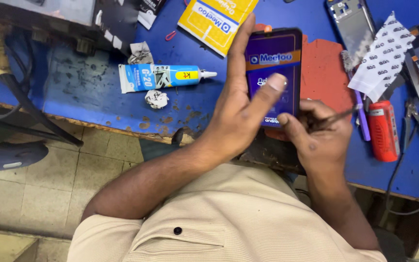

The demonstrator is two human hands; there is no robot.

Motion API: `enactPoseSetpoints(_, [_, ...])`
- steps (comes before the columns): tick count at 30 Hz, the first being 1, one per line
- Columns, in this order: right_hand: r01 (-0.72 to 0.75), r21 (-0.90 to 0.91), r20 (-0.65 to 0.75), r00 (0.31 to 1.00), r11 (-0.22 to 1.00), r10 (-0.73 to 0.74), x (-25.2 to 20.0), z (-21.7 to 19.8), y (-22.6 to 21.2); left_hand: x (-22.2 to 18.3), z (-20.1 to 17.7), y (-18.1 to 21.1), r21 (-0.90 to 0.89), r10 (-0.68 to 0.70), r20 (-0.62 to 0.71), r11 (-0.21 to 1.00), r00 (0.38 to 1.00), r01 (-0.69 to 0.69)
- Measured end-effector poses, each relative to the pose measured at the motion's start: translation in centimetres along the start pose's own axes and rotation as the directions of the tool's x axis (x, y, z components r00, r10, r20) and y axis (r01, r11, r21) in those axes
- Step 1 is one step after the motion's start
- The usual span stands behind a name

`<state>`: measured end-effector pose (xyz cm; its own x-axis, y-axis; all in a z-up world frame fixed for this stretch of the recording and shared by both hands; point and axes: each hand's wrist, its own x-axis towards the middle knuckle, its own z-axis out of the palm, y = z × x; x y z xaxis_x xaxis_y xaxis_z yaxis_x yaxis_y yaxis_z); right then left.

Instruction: The person disassembles a smartphone, removes the battery, and uses tweezers to manipulate internal components and connectors. They then reassemble the phone and connect a charging cable to test it.

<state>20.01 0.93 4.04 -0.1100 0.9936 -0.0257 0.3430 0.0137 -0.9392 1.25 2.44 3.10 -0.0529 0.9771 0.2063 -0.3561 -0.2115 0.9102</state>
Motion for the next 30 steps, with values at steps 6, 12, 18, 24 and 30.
enactPoseSetpoints(6, [-0.220,0.479,0.092,0.975,0.850,0.200,1.1,-0.1,-0.7,0.5,-1.5,1.6,-0.232,-0.202,0.077,0.949,0.976,0.215])
enactPoseSetpoints(12, [-0.162,0.536,0.119,0.986,0.829,0.116,1.0,-0.4,0.3,0.7,-1.7,0.8,-0.090,-0.328,0.099,0.937,0.940,0.336])
enactPoseSetpoints(18, [-0.188,0.522,0.127,0.982,0.832,0.142,1.1,-0.8,0.7,0.7,-1.9,0.8,0.007,-0.321,0.079,0.947,0.944,0.321])
enactPoseSetpoints(24, [-0.169,0.537,0.100,0.986,0.826,0.137,0.8,-0.6,0.2,0.4,-1.8,0.2,-0.120,-0.254,0.116,0.956,0.960,0.267])
enactPoseSetpoints(30, [-0.101,0.547,0.040,0.995,0.831,0.094,1.2,-0.7,0.3,-1.0,-0.7,0.3,0.122,-0.278,0.156,0.958,0.948,0.261])
